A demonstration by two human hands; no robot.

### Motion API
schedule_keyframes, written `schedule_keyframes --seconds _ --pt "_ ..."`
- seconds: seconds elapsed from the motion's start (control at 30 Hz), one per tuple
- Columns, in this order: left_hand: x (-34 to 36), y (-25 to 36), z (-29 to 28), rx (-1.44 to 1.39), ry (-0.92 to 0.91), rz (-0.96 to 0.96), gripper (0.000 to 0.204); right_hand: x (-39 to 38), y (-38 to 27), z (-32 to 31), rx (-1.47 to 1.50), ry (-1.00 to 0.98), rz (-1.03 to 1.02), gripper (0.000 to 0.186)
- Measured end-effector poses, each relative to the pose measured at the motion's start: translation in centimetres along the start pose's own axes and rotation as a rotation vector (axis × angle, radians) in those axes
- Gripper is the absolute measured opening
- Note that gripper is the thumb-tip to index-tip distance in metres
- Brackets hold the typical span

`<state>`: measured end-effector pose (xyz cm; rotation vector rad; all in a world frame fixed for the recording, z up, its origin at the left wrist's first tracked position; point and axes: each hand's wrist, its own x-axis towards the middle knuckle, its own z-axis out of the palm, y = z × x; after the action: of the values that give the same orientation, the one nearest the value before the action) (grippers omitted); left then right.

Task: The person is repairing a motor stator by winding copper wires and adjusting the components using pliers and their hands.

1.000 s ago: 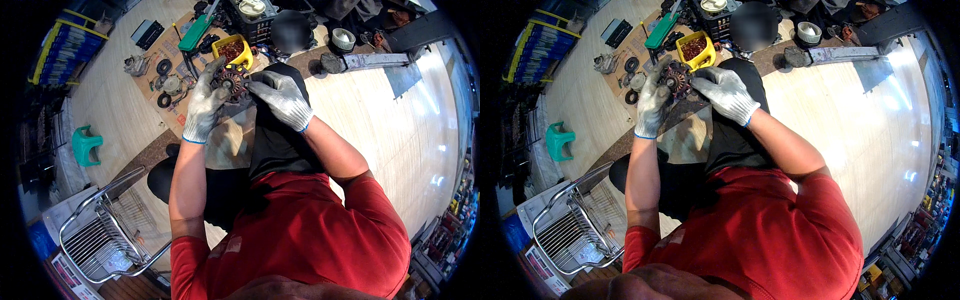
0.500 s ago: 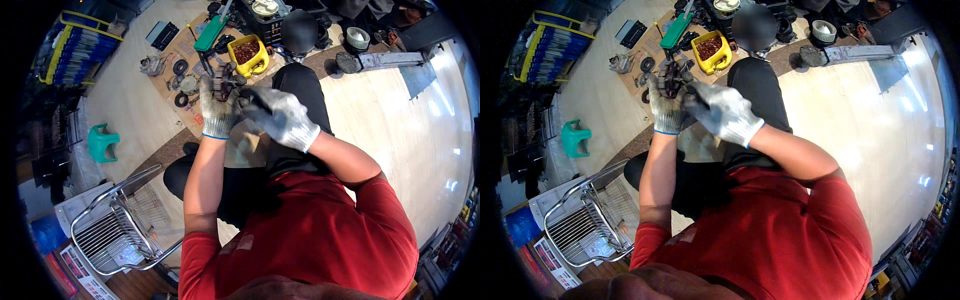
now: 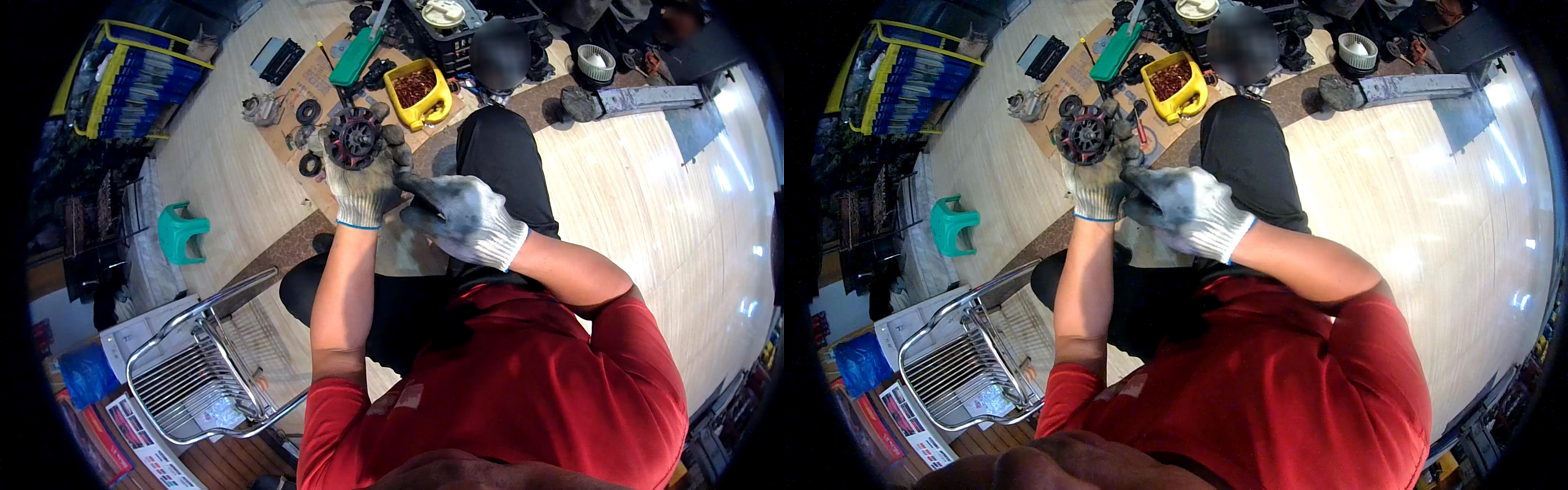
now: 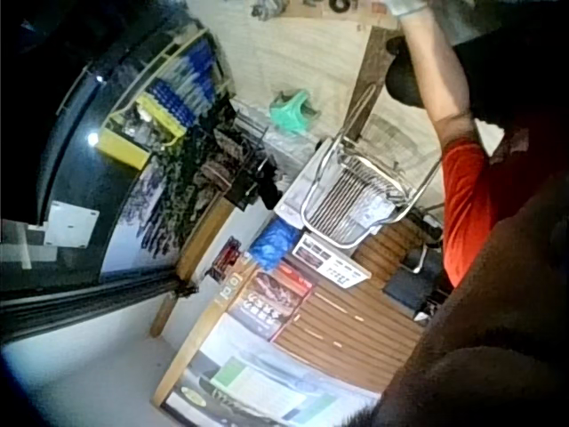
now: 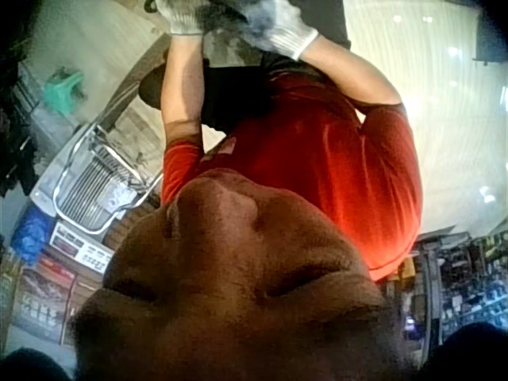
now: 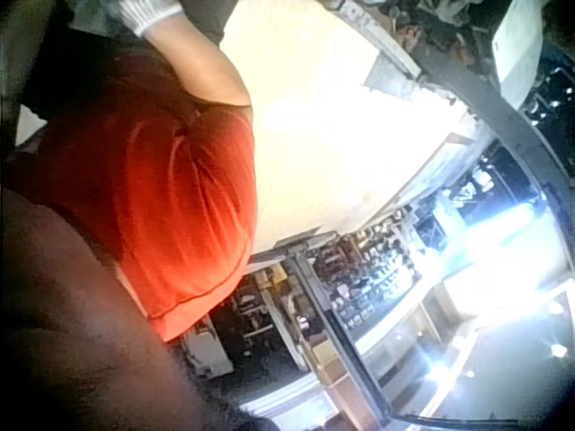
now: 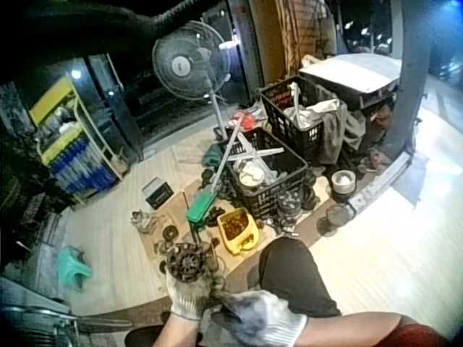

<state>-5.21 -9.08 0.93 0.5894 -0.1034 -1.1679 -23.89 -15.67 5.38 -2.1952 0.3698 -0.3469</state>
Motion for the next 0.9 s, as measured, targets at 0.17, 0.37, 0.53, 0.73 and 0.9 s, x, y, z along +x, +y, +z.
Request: schedule_keyframes --seconds 0.17,0.37,0.53,0.73,0.9 --pt "0.0 0.1 0.0 -0.008 -0.031 -0.016 0.087 0.0 0.1 -0.1 0.017 0.016 -0.002 0.044" --pt "0.1 0.5 -0.8 -0.048 -0.166 -0.056 0.084 0.0 -0.3 -1.4 0.019 0.016 0.015 0.043" --pt "-0.7 1.1 -0.3 -0.090 -0.111 0.129 0.060 0.9 2.1 -4.0 -0.044 0.195 0.012 0.047" --pt "-0.8 2.7 -2.8 0.182 -0.072 0.225 0.052 5.0 5.9 -7.3 -0.207 0.262 0.219 0.055" --pt "-2.3 3.7 -2.4 0.043 0.045 0.199 0.042 12.8 10.2 -6.6 -0.437 0.025 0.257 0.056"
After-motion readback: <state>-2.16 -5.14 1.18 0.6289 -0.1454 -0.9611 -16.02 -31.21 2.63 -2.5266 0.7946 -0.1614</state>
